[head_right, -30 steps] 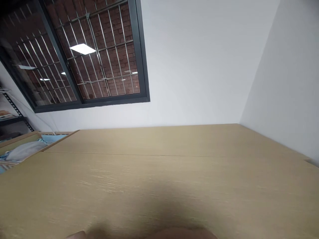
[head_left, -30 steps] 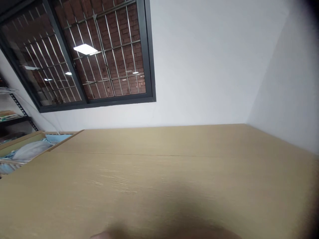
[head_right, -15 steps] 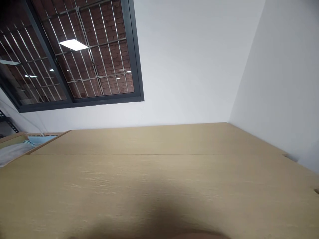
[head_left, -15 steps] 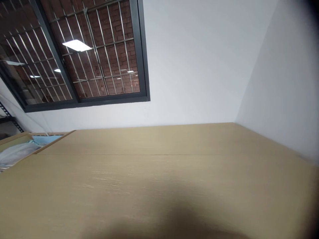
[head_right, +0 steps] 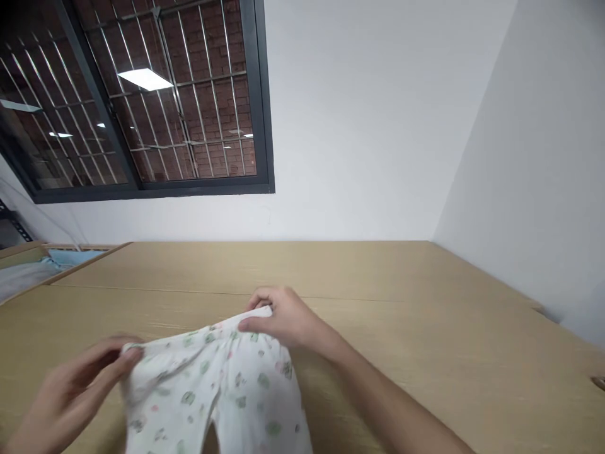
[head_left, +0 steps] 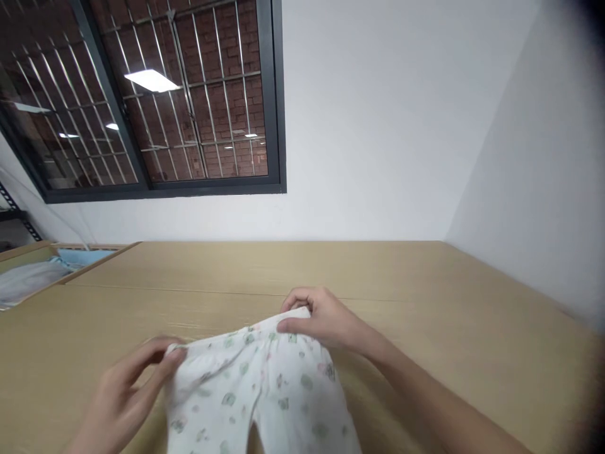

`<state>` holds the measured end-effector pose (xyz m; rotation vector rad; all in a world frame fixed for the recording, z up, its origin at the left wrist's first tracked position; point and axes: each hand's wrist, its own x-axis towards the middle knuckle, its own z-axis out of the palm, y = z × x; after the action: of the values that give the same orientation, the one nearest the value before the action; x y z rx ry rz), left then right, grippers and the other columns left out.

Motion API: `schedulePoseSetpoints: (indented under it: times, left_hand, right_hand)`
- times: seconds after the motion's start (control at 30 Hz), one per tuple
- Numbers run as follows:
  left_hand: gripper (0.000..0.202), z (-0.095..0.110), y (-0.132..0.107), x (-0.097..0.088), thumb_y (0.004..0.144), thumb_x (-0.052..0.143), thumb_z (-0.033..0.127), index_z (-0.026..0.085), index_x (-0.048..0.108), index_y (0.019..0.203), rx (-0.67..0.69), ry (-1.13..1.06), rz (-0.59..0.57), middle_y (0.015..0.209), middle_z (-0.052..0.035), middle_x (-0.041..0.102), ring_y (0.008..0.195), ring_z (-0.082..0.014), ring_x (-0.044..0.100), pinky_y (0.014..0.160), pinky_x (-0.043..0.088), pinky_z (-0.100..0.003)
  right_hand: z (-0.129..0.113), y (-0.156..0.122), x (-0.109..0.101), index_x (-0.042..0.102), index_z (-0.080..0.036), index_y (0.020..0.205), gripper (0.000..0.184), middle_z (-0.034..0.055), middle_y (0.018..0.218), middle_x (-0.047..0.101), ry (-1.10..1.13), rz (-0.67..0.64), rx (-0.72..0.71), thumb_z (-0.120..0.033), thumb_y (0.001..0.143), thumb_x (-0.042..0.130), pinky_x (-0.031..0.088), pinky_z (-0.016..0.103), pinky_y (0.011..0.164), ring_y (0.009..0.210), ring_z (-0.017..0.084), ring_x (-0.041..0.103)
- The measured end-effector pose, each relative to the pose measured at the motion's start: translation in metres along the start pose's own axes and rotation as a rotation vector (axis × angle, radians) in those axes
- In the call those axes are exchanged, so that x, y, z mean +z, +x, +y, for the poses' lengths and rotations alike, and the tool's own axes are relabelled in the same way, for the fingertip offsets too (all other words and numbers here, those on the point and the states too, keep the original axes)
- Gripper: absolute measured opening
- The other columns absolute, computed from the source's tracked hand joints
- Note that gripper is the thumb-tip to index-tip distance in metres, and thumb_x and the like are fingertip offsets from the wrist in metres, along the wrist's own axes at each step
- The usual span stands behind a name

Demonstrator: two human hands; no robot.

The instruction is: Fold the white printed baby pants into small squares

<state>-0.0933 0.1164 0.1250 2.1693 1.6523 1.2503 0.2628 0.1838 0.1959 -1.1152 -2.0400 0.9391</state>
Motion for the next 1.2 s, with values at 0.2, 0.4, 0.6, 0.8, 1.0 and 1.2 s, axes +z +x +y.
schedulePoseSetpoints:
  times: [0.2, 0.4, 0.6, 0.8, 1.0, 1.2]
  left_hand:
    - [0.037, -0.022, 0.078, 0.079, 0.096, 0.048, 0.054, 0.023, 0.066, 0.091, -0.052, -0.097, -0.2, 0.098, -0.0049, 0.07, 0.084, -0.0204, 0.065, 0.074, 0.051, -0.03]
    - [0.024, -0.066, 0.113, 0.142, 0.092, 0.054, 0.041, 0.022, 0.063, 0.103, -0.099, -0.011, -0.213, 0.087, -0.0014, 0.068, 0.072, -0.0178, 0.062, 0.067, 0.046, -0.029]
    - [0.01, -0.092, 0.137, 0.179, 0.091, 0.056, 0.029, 0.022, 0.063, 0.093, -0.124, 0.085, -0.153, 0.085, -0.0035, 0.067, 0.075, -0.0183, 0.06, 0.069, 0.04, -0.029]
    - [0.015, -0.114, 0.14, 0.197, 0.092, 0.055, 0.035, 0.022, 0.063, 0.092, -0.092, 0.036, -0.171, 0.079, -0.0012, 0.066, 0.072, -0.0177, 0.061, 0.069, 0.043, -0.029]
    - [0.028, -0.126, 0.137, 0.199, 0.094, 0.051, 0.047, 0.022, 0.063, 0.098, -0.049, -0.032, -0.211, 0.074, 0.0019, 0.061, 0.066, -0.017, 0.058, 0.063, 0.045, -0.029]
    - [0.029, -0.122, 0.132, 0.198, 0.096, 0.047, 0.044, 0.021, 0.063, 0.103, -0.02, 0.016, -0.196, 0.087, -0.0034, 0.066, 0.082, -0.0215, 0.062, 0.076, 0.048, -0.034]
  right_hand:
    - [0.078, 0.038, -0.014, 0.074, -0.02, 0.108, 0.027, 0.0077, 0.109, 0.073, -0.191, -0.012, -0.001, -0.028, 0.094, 0.051, 0.049, 0.033, 0.078, 0.094, 0.024, 0.066]
    - [0.153, 0.075, 0.006, 0.071, -0.017, 0.101, 0.021, 0.0087, 0.102, 0.073, -0.317, 0.122, 0.031, -0.019, 0.091, 0.052, 0.048, 0.032, 0.079, 0.091, 0.022, 0.066]
    - [0.194, 0.098, 0.014, 0.067, -0.017, 0.097, 0.013, 0.0071, 0.094, 0.07, -0.388, 0.175, -0.025, -0.018, 0.092, 0.055, 0.045, 0.031, 0.082, 0.092, 0.022, 0.062]
    - [0.221, 0.105, 0.018, 0.066, -0.018, 0.097, 0.013, 0.0081, 0.1, 0.068, -0.501, 0.214, -0.079, -0.018, 0.097, 0.053, 0.041, 0.034, 0.09, 0.1, 0.022, 0.059]
    - [0.229, 0.104, 0.019, 0.067, -0.019, 0.099, 0.015, 0.0083, 0.104, 0.068, -0.576, 0.232, -0.064, -0.022, 0.1, 0.052, 0.04, 0.035, 0.091, 0.099, 0.022, 0.06]
    - [0.226, 0.1, 0.023, 0.067, -0.019, 0.103, 0.021, 0.0092, 0.105, 0.066, -0.635, 0.247, -0.055, -0.024, 0.103, 0.047, 0.04, 0.036, 0.093, 0.1, 0.022, 0.059]
